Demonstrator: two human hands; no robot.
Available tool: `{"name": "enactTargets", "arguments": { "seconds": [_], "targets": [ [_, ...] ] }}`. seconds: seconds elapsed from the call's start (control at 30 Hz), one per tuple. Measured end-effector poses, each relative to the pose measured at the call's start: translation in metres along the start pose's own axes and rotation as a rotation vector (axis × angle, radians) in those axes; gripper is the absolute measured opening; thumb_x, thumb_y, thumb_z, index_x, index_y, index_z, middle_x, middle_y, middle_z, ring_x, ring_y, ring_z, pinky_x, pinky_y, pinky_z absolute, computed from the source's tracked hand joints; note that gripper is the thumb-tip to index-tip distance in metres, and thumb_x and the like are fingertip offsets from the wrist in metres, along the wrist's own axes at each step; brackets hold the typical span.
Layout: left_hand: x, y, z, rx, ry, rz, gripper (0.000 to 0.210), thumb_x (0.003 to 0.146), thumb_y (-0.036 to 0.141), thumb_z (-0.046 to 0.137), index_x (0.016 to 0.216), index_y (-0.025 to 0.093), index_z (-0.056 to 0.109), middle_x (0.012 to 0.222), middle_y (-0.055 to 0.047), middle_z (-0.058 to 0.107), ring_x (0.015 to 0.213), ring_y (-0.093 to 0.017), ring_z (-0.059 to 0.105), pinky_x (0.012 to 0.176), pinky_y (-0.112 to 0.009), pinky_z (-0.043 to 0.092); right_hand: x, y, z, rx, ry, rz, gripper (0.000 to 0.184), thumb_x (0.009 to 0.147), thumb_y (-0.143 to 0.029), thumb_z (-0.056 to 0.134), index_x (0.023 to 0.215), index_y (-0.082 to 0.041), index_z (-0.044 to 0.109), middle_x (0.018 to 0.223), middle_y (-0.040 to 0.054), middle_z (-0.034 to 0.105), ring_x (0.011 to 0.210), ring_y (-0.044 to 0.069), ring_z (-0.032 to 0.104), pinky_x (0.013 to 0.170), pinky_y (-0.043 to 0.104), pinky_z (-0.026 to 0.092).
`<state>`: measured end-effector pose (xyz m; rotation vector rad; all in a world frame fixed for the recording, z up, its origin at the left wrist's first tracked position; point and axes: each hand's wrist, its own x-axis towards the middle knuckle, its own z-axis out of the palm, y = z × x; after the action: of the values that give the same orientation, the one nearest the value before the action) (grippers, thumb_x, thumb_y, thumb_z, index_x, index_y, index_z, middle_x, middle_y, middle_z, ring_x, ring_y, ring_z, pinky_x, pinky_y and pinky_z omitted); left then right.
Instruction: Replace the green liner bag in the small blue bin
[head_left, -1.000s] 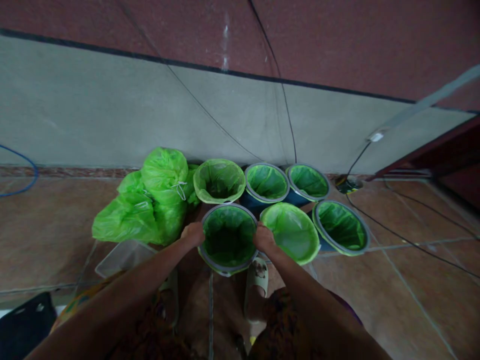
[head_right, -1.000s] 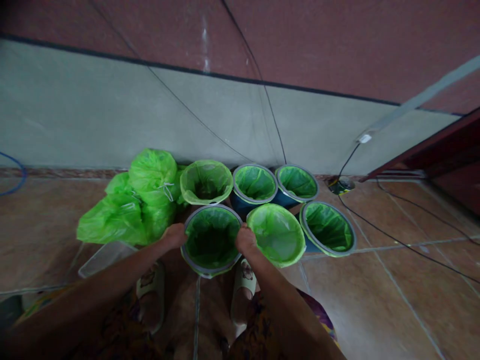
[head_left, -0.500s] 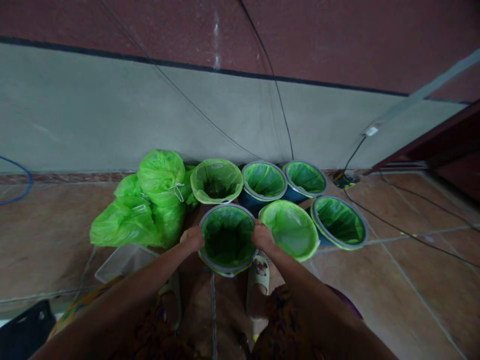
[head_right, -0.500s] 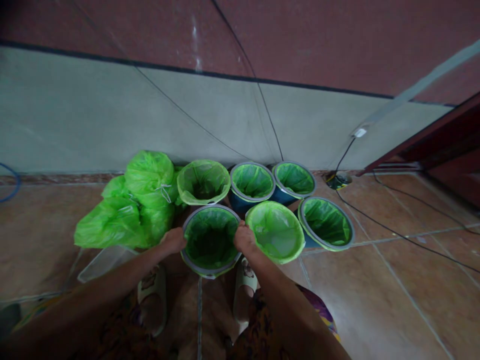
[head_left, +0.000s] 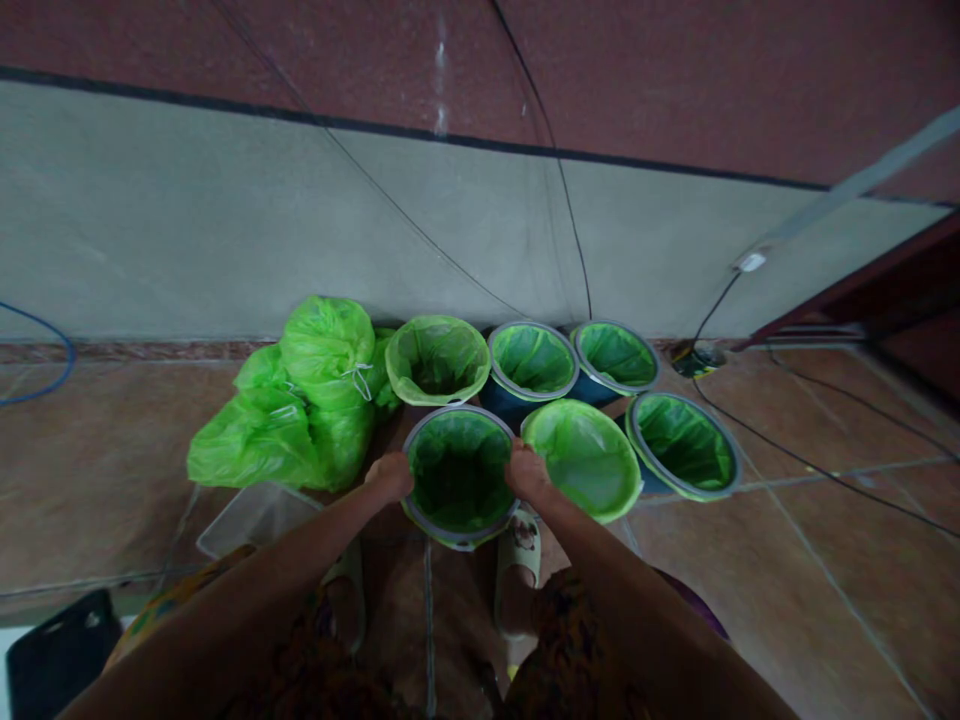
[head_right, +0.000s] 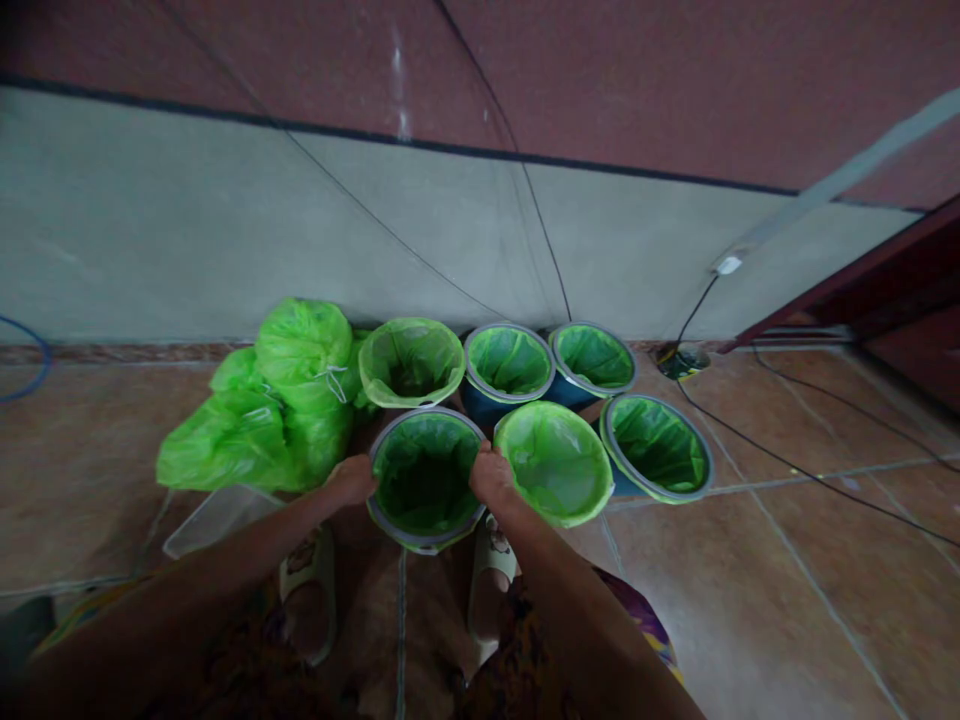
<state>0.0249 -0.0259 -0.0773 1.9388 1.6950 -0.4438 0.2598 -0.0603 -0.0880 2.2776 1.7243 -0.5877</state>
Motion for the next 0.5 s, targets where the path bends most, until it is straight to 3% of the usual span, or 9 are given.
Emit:
{"name": "enactTargets", "arguments": {
  "seconds": [0.33,0.43,0.5],
  "targets": [
    [0.0027,-0.0035,0.0054,-0.033,-0.014,-0.018,0.023,0.080,0.015,0.066,0.101,0.014,0.075,0.107,-0.019,0.074,0.107,-0.037,0.070,0.081,-0.035,0.056,0.0034,0.0039,0.0029,-0.010,-0.005,0.014,0.042,0.095,-0.016,0.056,0.134,-0.002,0.051,0.116,0.0230,0.070,0.109,0.026,0.070,0.085,0.027,0.050],
    [0.0068,-0.0057,0.0039,-0.063,0.038,-0.054,0.038,0.082,0.014,0.062,0.120,0.010,0.065,0.112,-0.020,0.072,0.109,-0.032,0.070,0.085,-0.032,0.055,0.0035,0.0050,0.0006,-0.003,-0.018,0.026,0.046,0.094,-0.017,0.057,0.136,0.000,0.049,0.116,0.0252,0.070,0.109,0.027,0.070,0.086,0.027,0.050],
    [0.0094,-0.0058,0.0009,-0.095,0.138,-0.092,0.056,0.084,0.015,0.058,0.139,0.007,0.048,0.126,-0.022,0.066,0.117,-0.029,0.066,0.092,-0.031,0.053,0.0035,0.0049,-0.0023,0.017,-0.049,0.063,0.048,0.095,-0.024,0.059,0.134,0.002,0.052,0.115,0.0265,0.070,0.111,0.029,0.069,0.085,0.028,0.051]
  ]
}}
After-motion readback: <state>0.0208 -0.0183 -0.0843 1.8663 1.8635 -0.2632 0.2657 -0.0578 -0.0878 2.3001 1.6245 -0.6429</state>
